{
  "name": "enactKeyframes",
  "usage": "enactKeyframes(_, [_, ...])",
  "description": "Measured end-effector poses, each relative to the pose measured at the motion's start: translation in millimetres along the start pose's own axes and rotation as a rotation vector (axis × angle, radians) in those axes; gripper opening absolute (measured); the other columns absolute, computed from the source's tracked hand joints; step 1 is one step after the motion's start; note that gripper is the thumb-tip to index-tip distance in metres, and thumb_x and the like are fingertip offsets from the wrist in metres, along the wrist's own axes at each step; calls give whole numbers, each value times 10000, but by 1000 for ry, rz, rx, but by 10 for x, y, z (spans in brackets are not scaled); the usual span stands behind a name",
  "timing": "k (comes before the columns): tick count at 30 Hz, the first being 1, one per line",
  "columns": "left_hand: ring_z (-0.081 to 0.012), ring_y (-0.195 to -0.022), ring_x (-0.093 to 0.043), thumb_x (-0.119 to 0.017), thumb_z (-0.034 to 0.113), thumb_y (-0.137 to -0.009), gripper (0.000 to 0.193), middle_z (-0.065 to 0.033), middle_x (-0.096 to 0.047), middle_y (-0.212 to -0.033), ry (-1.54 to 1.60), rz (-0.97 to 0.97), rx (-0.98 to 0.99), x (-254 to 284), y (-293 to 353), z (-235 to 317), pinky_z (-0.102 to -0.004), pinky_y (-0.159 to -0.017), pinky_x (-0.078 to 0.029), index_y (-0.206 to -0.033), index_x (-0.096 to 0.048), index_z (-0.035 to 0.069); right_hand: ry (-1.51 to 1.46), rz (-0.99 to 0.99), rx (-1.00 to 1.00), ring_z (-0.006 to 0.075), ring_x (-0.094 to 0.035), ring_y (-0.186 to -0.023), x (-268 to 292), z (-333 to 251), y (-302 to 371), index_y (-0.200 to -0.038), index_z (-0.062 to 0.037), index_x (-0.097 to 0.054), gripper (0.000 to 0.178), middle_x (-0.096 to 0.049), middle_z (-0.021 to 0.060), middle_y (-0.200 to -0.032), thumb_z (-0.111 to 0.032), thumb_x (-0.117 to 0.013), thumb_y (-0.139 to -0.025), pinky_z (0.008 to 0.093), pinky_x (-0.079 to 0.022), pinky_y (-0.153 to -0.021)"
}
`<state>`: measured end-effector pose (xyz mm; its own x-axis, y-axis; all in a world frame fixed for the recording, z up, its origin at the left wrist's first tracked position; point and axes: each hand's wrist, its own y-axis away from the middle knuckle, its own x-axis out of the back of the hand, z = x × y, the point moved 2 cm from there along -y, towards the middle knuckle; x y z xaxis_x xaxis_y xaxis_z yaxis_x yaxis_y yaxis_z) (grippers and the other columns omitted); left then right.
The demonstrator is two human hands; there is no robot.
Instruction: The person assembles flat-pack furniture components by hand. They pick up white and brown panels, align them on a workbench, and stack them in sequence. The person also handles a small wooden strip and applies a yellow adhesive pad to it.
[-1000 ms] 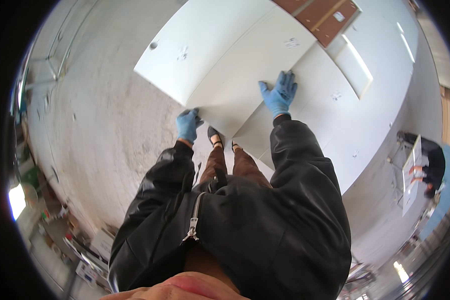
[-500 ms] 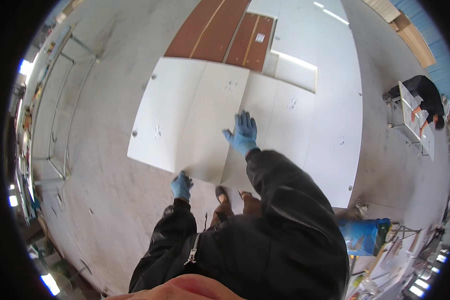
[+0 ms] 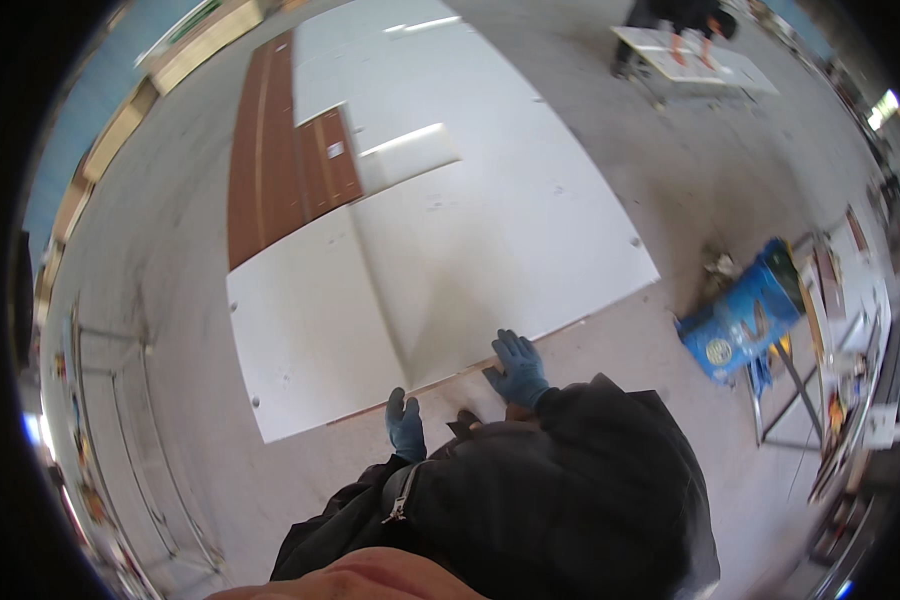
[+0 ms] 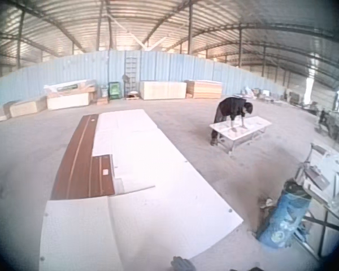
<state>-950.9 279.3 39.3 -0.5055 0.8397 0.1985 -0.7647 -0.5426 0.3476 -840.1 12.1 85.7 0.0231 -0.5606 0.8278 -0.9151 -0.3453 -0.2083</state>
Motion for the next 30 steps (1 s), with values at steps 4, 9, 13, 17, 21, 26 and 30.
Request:
enactKeyframes(4, [-248, -1214, -578, -640, 135, -928, 473, -184, -612, -1321, -6, -268, -143, -671, 28, 452, -341, -1029, -442, -1345, -543, -67, -24, 79, -86, 410, -497, -1298, 195, 271, 409, -1270, -23, -572, 553, -539, 225, -1389, -318, -730, -829, 513, -404, -1070])
enactKeyframes(9, [-259, -1123, -624, -625, 132, -934, 443, -195, -635, -1296, -160, -488, -349, -1652, 39, 810, -343, -962, -489, -1317, -567, -81, 1, 189, -241, 397, -510, -1275, 631, 946, 800, -1270, -26, -566, 547, -546, 209, -1371, -334, -717, -844, 494, -409, -1068])
enactKeyframes(13, [-310, -1217, -594, -590, 109, -943, 428, -226, -608, -1331, -197, -688, -454, -2854, 368, 956, -356, -1012, -472, -1317, -558, -96, 3, 159, -424, 347, -486, -1312, 1222, 1809, 1286, -1248, -33, -578, 514, -564, 170, -1332, -365, -685, -870, 466, -392, -1092])
enactKeyframes(17, [-302, -1212, -600, -583, 125, -947, 438, -229, -608, -1332, -270, -876, -408, -4071, 1035, 1028, -353, -1031, -465, -1320, -548, -103, 18, 67, -760, 347, -511, -1291, 1888, 2709, 1849, -1299, -38, -578, 554, -552, 169, -1391, -434, -610, -914, 451, -397, -1089])
enactKeyframes(21, [-280, -1182, -618, -582, 140, -950, 427, -209, -636, -1296, -302, -1062, -489, -5134, 1549, 1101, -347, -1011, -479, -1304, -564, -97, 9, 23, -925, 350, -547, -1255, 2520, 3419, 2343, -1291, -47, -596, 533, -599, 171, -1341, -432, -584, -923, 451, -421, -1065])
enactKeyframes(26, [-262, -1158, -631, -620, 155, -949, 407, -193, -662, -1251, -345, -1191, -426, -6016, 1654, 996, -341, -1000, -486, -1274, -594, -88, -53, -15, -1076, 354, -612, -1164, 2794, 4007, 2631, -1265, -47, -623, 527, -647, 166, -1275, -442, -578, -919, 451, -479, -992])
enactKeyframes(30, [-223, -1114, -637, -622, 136, -972, 341, -134, -676, -1230, -357, -1176, -347, -6791, 1436, 919, -331, -991, -491, -1258, -616, -50, -189, -98, -1153, 359, -592, -1212, 2854, 4460, 2689, -1322, -58, -604, 585, -635, 178, -1309, -487, -552, -927, 443, -459, -1034])
